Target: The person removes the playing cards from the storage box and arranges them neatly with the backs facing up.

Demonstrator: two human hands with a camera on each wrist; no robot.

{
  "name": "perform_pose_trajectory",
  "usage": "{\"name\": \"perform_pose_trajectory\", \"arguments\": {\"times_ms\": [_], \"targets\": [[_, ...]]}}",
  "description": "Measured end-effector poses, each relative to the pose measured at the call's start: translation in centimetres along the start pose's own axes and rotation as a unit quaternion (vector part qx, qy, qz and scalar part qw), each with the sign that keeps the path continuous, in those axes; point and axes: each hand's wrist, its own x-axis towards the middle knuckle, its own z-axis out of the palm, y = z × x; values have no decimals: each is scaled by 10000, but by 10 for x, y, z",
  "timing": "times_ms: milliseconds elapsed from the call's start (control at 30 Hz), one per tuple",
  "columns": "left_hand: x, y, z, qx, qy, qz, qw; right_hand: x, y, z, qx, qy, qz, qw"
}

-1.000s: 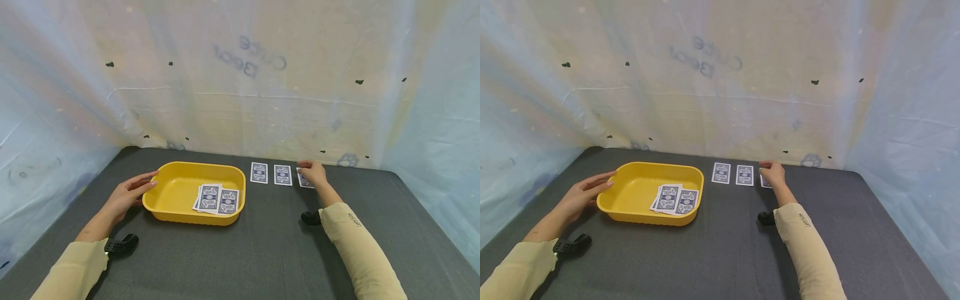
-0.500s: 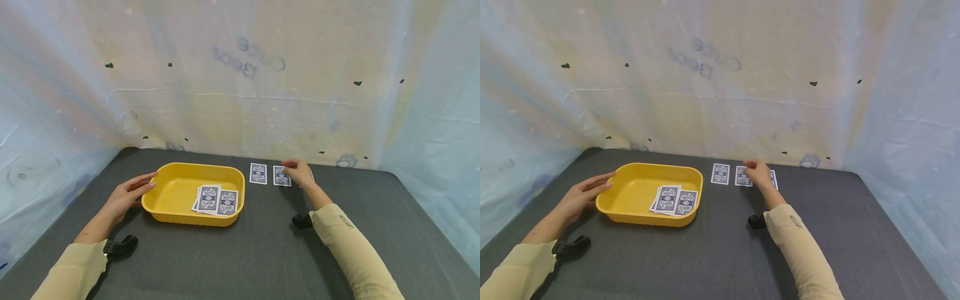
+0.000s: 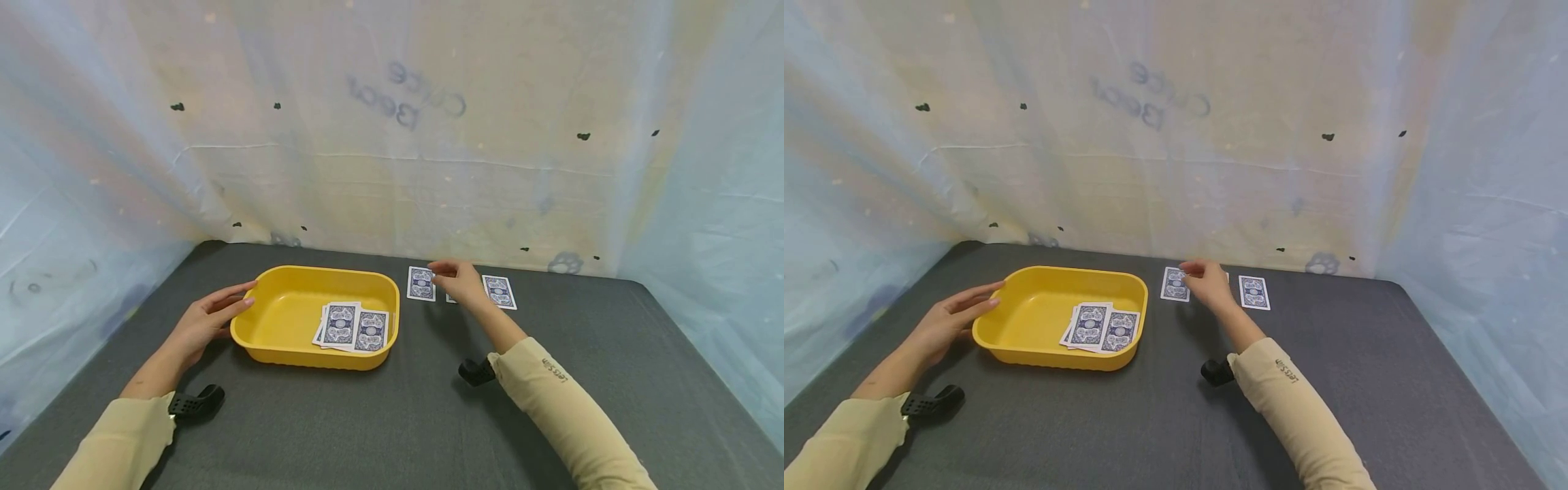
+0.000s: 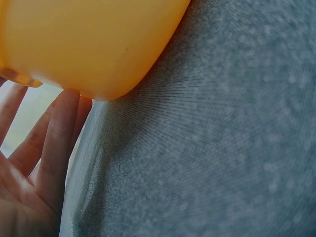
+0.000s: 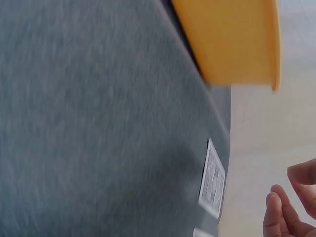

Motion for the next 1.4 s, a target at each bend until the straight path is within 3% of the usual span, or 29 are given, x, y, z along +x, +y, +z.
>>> {"name": "perform_pose_trajectory", "arguments": {"times_ms": [267,667,1067,1400], "targets": [[-1,1,-1,-3,0,-4,10000,-6,-15,14,306,-95,-231,9992],[-2,0,-1,10,3,30,10000,-16,-41,28,226,-367,-518,9977],[-2,1,-1,67,-36,50,10000,-21,-54,38,234,-493,-662,9963],[-3,3,-1,1,-12,25,10000,-18,-68,59,432,-701,-684,9942]]}}
